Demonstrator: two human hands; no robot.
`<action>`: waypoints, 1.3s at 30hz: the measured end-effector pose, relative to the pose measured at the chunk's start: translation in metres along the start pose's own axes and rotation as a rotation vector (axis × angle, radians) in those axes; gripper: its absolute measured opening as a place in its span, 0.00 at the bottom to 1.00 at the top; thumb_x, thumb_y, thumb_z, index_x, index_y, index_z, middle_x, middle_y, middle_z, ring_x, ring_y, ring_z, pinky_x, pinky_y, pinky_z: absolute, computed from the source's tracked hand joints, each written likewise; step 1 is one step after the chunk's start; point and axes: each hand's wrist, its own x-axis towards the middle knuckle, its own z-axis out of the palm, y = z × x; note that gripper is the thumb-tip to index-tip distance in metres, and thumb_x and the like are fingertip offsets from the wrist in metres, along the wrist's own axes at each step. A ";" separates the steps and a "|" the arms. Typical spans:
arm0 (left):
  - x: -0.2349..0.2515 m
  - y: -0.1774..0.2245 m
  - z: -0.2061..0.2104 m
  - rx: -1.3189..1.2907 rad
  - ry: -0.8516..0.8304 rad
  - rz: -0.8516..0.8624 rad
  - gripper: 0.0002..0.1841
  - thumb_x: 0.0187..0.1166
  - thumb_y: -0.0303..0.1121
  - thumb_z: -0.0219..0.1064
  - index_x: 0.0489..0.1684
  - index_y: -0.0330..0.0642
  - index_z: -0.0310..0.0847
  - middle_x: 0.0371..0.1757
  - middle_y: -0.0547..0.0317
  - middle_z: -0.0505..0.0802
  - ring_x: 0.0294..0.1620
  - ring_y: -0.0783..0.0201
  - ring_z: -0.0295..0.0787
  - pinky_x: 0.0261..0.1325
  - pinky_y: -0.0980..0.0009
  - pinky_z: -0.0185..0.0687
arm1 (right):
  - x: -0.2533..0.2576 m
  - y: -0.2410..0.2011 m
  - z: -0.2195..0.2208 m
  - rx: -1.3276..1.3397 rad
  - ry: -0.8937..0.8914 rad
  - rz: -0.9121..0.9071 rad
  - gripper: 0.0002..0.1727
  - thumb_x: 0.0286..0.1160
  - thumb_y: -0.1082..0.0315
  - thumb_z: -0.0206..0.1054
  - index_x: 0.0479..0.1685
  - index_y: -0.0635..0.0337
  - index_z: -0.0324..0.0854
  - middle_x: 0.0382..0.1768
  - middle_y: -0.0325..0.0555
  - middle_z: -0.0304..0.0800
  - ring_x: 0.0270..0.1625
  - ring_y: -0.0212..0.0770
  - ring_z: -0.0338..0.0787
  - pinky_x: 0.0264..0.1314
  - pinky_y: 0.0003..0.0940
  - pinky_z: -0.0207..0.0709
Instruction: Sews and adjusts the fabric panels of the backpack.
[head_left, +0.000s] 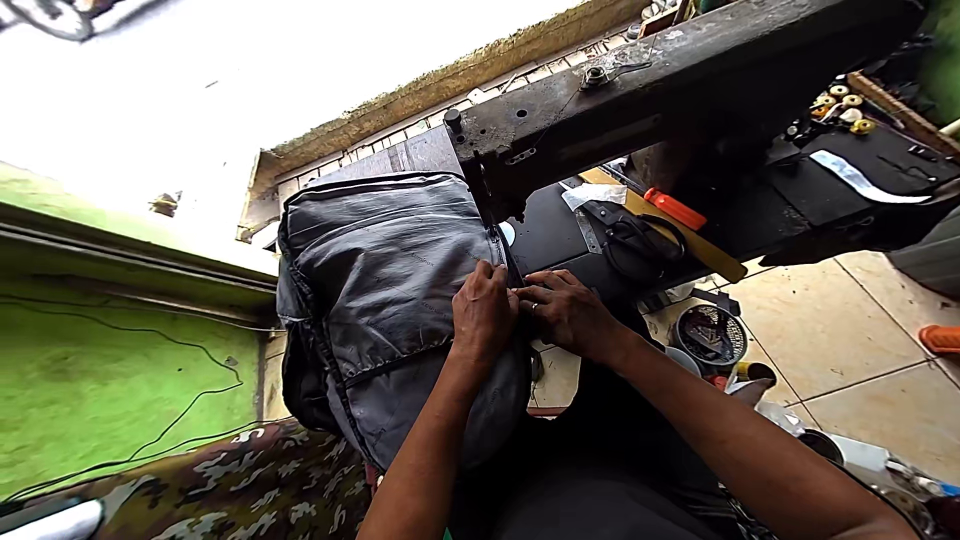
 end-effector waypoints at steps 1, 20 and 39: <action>0.000 0.001 -0.001 -0.001 -0.007 -0.009 0.17 0.76 0.31 0.69 0.61 0.38 0.90 0.53 0.44 0.91 0.52 0.47 0.91 0.51 0.49 0.86 | -0.001 0.000 0.001 0.004 0.003 0.002 0.17 0.79 0.72 0.59 0.50 0.50 0.95 0.60 0.37 0.95 0.73 0.47 0.86 0.76 0.48 0.74; -0.001 -0.005 -0.004 -0.095 -0.175 0.004 0.20 0.86 0.36 0.56 0.68 0.42 0.87 0.58 0.47 0.89 0.56 0.49 0.89 0.55 0.47 0.84 | 0.006 0.008 0.003 0.061 0.041 0.023 0.15 0.77 0.66 0.61 0.45 0.53 0.95 0.69 0.48 0.88 0.77 0.54 0.81 0.73 0.55 0.75; 0.008 -0.067 0.017 0.153 0.220 0.434 0.18 0.84 0.37 0.58 0.63 0.53 0.92 0.71 0.67 0.90 0.58 0.53 0.85 0.48 0.55 0.73 | 0.023 -0.012 -0.011 -0.221 -0.369 0.108 0.22 0.91 0.60 0.46 0.67 0.48 0.86 0.88 0.46 0.70 0.89 0.52 0.67 0.81 0.53 0.64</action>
